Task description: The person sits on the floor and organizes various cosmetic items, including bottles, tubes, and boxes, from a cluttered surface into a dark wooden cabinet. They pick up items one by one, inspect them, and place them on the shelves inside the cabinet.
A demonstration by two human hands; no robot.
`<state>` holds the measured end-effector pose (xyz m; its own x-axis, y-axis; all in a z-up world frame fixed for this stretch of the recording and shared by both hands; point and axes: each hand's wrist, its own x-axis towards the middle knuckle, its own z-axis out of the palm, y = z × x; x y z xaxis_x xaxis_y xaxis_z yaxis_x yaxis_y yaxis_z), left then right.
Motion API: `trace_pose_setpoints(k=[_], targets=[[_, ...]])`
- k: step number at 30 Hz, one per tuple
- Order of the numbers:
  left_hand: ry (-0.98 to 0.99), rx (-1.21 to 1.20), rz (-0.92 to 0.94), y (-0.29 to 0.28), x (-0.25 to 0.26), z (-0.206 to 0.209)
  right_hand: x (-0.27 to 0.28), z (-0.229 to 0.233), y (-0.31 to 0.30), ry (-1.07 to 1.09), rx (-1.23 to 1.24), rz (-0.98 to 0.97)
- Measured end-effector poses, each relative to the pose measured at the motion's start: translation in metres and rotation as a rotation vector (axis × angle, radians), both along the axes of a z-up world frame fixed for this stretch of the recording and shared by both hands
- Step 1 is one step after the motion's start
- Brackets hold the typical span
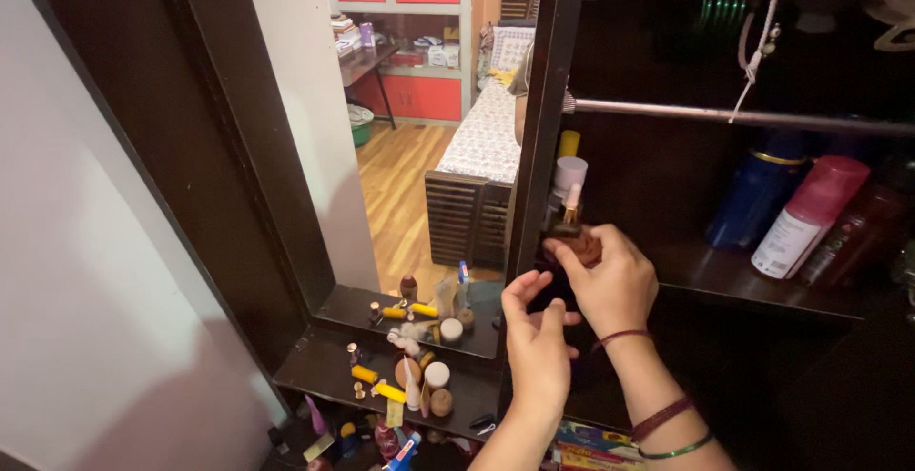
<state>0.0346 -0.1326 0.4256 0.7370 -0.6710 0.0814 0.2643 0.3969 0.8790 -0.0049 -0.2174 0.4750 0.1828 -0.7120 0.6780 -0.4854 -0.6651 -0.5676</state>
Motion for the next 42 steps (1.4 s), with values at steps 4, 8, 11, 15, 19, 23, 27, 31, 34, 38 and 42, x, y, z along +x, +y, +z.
trace_pose_setpoints(k=[4,8,11,15,19,23,27,31,34,38,42], targets=[[-0.074,0.032,-0.041,0.006,-0.004,0.009,-0.003,-0.004,-0.006,0.063,-0.048,0.011],[-0.089,-0.042,-0.09,0.005,-0.003,0.007,-0.01,-0.003,-0.012,0.11,0.058,0.069],[-0.103,-0.114,-0.114,-0.001,-0.002,0.003,-0.013,0.0,-0.017,0.118,0.157,0.107],[-0.112,-0.102,-0.145,-0.005,-0.003,-0.001,-0.016,-0.003,-0.029,0.063,0.216,0.221],[-0.172,0.033,-0.176,-0.002,-0.004,-0.002,-0.025,-0.006,-0.049,-0.29,0.386,0.468],[-0.363,0.034,-0.045,0.001,-0.007,0.007,-0.018,-0.001,-0.054,-0.17,0.354,0.333],[-0.411,0.091,-0.018,0.004,-0.007,0.016,-0.01,0.019,-0.056,0.086,0.31,0.45],[-0.401,0.117,-0.025,0.004,-0.006,0.015,-0.005,0.021,-0.069,0.233,0.381,0.402],[-0.428,0.084,-0.001,0.002,-0.007,0.011,-0.004,0.007,-0.089,0.052,0.376,0.612],[-0.437,0.164,0.0,0.001,-0.007,0.011,-0.007,-0.008,-0.099,-0.018,0.375,0.587],[-0.472,0.207,0.002,0.001,-0.008,0.018,-0.013,-0.004,-0.082,-0.074,0.219,0.412]])
